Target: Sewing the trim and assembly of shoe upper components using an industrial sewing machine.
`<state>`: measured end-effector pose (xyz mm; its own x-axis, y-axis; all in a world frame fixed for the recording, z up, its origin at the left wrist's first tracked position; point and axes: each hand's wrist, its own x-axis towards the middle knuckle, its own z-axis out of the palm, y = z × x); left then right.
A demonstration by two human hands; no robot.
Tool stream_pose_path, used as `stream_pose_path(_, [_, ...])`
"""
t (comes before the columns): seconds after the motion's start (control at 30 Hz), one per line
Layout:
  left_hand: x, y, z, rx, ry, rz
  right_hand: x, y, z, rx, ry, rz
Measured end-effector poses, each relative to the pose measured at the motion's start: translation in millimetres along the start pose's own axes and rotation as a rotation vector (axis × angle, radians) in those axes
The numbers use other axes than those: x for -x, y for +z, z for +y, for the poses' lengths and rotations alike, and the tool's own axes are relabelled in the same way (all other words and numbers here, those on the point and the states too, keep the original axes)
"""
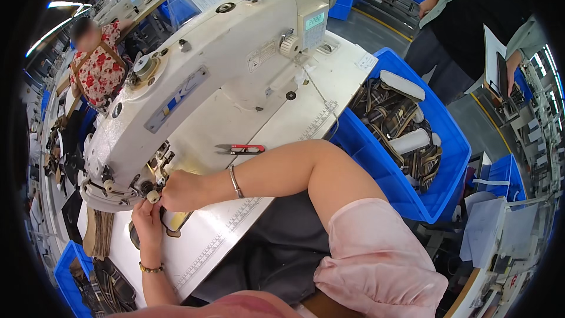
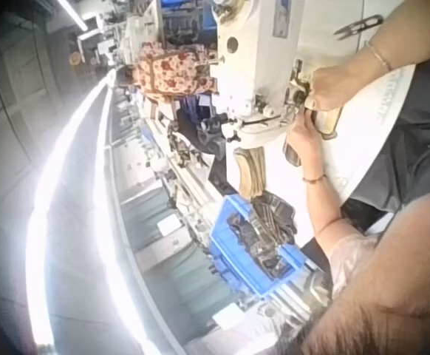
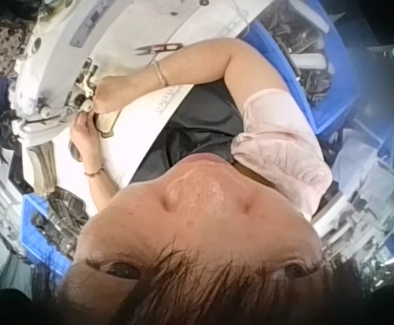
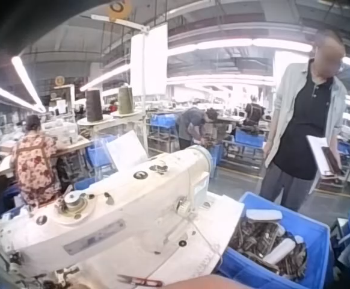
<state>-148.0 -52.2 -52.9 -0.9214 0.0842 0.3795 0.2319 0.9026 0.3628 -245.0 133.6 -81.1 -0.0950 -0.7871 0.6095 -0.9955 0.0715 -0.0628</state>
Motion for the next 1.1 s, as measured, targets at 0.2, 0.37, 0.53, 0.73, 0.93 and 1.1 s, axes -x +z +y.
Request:
stream_pose_path(0.2, [-5, -7, 9, 0.083, -0.025, -0.012, -4, 5, -6, 0.083, -0.011, 0.159])
stream_pose_path(0.37, [-4, -6, 14, 0.115, -0.055, -0.028, 1, 7, -8, 0.194, -0.080, 0.155])
stream_pose_path(0.53, [-3, -14, 11, 0.064, -0.087, -0.068, -3, 13, -6, 0.137, -0.115, 0.207])
stream_pose_path(0.73, [-16, -14, 9, 0.005, 0.003, -0.077, -6, -13, 7, 0.112, -0.101, 0.082])
stream_pose_path(0.93, [-7, -10, 6, 0.089, -0.037, -0.031, 0, -31, 2, 0.039, -0.075, -0.201])
stream_pose_path(1.1, [-3, -6, 1, 0.184, -0.059, -0.047, 4, -52, -4, 0.028, 0.046, -0.338])
